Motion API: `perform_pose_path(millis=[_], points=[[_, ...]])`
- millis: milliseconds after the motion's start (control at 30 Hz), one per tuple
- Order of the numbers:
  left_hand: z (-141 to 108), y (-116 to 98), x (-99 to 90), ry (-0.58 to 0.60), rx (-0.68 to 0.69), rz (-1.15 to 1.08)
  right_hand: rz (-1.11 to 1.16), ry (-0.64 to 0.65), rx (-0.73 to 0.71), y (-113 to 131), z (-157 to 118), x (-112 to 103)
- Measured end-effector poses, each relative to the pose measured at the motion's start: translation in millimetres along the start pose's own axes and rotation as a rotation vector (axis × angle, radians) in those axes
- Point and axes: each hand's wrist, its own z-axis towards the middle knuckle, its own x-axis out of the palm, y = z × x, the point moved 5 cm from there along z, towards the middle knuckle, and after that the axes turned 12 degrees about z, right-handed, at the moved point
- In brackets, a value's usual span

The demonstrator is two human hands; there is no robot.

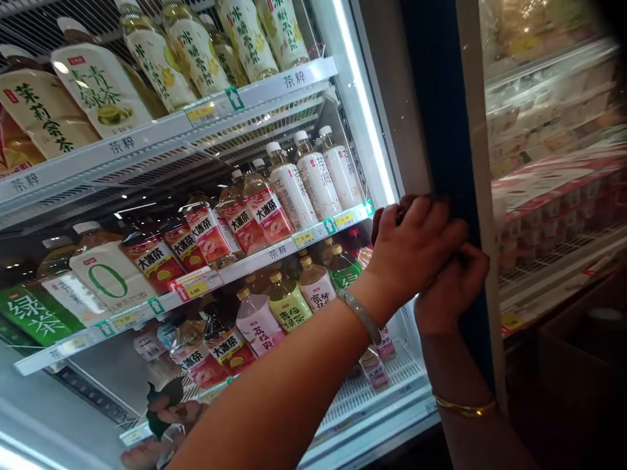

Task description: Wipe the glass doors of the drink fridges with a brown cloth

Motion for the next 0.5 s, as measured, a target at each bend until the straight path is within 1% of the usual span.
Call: perform_pose_path(millis=[67, 133, 200, 233, 300, 367, 400, 433, 500], points=[[-21, -16, 1.1, 0.0, 0.023, -0.012, 0.01, 0.003, 0.004, 1, 3, -4], [-43, -30, 1.7, -0.002, 0.018, -0.021, 0.006, 0.045, 0.008, 2, 7, -7], [-57, -37, 2.4, -0.007, -0.009, -0.03, 0.001, 0.099, 0.031, 4, 10, -7], [-60, -37, 2.3, -0.015, -0.008, -0.033, 0.0, 0.116, 0.044, 6, 11, -6], [-57, -33, 0.7, -0.038, 0.037, -0.038, 0.008, 0.111, 0.071, 7, 13, -5], [-48, -24, -2.3, -0.054, 0.109, -0.037, 0.018, 0.07, 0.103, 6, 15, -6], [-41, -17, -3.9, -0.054, 0.123, -0.031, 0.02, 0.055, 0.125, 4, 16, -6], [-35, -9, -5.3, -0.049, 0.112, -0.023, 0.018, 0.048, 0.151, 2, 17, -7], [-24, 8, -8.0, -0.048, 0.037, 0.003, -0.005, 0.053, 0.197, -3, 19, -9]])
